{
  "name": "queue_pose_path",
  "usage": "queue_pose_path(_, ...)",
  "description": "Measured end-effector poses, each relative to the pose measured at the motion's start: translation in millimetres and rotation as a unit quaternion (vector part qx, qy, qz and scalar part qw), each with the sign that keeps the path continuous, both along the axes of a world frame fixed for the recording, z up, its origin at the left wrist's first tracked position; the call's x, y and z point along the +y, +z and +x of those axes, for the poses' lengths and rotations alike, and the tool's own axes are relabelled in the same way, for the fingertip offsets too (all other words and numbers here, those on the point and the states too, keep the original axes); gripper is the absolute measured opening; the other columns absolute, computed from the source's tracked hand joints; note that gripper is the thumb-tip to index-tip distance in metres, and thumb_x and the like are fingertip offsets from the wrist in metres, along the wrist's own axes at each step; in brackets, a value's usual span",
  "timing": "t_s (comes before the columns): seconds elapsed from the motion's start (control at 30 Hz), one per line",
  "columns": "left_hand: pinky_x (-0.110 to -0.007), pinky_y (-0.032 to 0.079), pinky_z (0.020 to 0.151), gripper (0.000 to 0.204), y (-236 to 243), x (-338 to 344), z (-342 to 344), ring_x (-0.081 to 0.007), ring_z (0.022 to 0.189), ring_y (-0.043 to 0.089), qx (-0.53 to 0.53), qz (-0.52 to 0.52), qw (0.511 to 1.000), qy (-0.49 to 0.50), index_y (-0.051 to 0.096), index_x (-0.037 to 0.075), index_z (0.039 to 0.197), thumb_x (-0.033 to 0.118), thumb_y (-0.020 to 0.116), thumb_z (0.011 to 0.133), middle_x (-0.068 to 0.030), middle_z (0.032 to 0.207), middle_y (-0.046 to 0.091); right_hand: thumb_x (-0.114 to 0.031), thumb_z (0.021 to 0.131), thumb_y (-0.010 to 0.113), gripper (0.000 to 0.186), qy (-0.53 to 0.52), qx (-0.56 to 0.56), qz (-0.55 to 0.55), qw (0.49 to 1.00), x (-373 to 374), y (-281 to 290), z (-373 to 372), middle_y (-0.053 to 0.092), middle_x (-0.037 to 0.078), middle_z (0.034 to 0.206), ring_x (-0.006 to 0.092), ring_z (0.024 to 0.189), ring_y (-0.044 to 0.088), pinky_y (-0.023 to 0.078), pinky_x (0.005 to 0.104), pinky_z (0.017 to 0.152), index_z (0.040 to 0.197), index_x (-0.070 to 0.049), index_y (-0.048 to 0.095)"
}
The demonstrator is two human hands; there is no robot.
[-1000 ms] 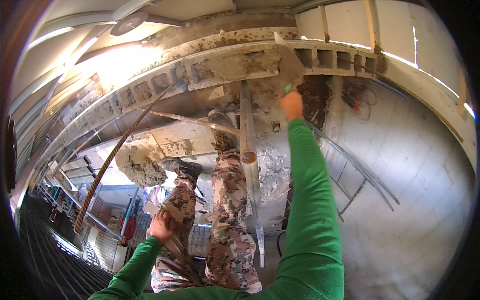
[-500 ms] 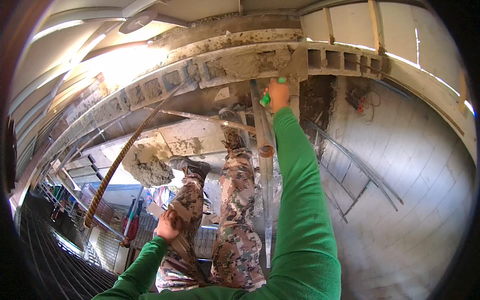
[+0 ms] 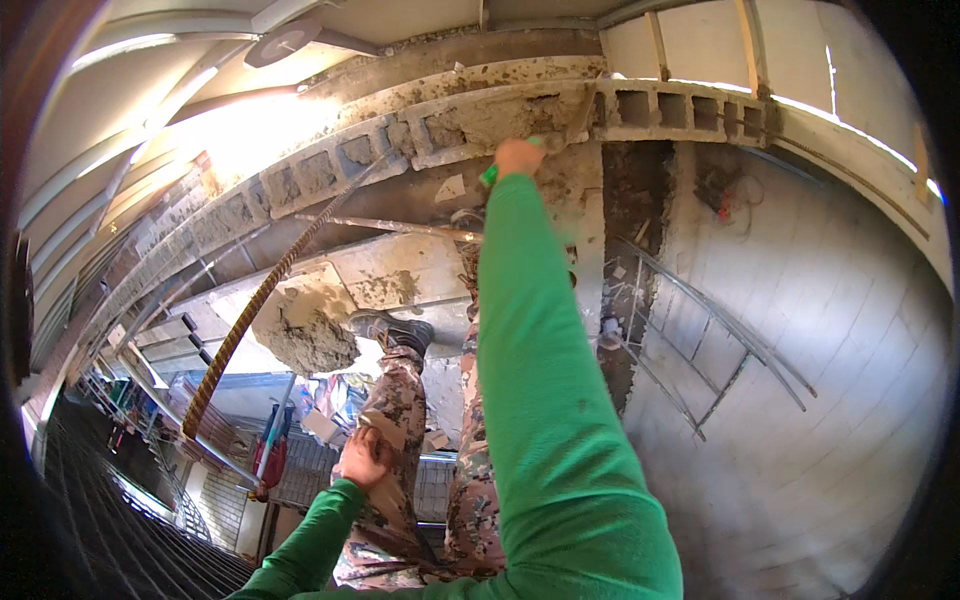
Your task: The person scoops cement from a pile on a board using a trowel and applies it to a ceiling structure. They repeatedly smooth the cement into the gaps of the ceiling framework, working methodically along the surface.
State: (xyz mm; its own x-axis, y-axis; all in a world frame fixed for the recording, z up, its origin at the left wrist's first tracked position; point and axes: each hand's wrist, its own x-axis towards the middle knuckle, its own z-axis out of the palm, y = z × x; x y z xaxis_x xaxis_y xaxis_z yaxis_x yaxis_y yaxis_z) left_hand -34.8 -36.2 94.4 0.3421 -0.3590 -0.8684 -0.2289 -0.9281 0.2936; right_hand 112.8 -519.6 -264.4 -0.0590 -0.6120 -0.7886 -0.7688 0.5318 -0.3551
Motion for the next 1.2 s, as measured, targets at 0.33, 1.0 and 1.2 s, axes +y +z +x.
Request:
queue_pose_path(0.33,-0.045,0.043,0.086,0.023,-2,-10,12,-0.0348,0.096,0.055,-0.002,-0.004,1.0,-0.026,0.055,0.005,0.089,0.02,0.061,0.074,-0.0142,0.094,0.058,-0.019,0.085,0.059,0.032,-0.127,-0.11,-0.028,0.985,252,-11,9,0.062,0.023,0.068,0.0411,0.068,0.063,0.05,0.0484,0.066,0.096,0.01,0.05)
queue_pose_path(1.0,-0.046,0.041,0.09,0.031,3,5,7,-0.0362,0.098,0.054,0.014,0.009,1.0,0.004,0.056,0.005,0.094,0.022,0.065,0.07,-0.0153,0.097,0.058,-0.02,0.083,0.063,0.033,0.251,0.018,-0.192,0.949,90,1,-40,0.065,0.028,0.088,0.0454,0.084,0.064,0.053,0.0504,0.074,0.101,0.005,0.053)
queue_pose_path(1.2,-0.046,0.04,0.093,0.033,2,6,10,-0.0352,0.103,0.053,0.02,0.004,1.0,-0.014,0.056,0.005,0.096,0.023,0.065,0.07,-0.0148,0.101,0.059,-0.023,0.083,0.062,0.034,0.387,-0.018,-0.111,0.915,114,19,-36,0.066,0.026,0.091,0.0424,0.088,0.065,0.053,0.0492,0.076,0.105,0.001,0.053)
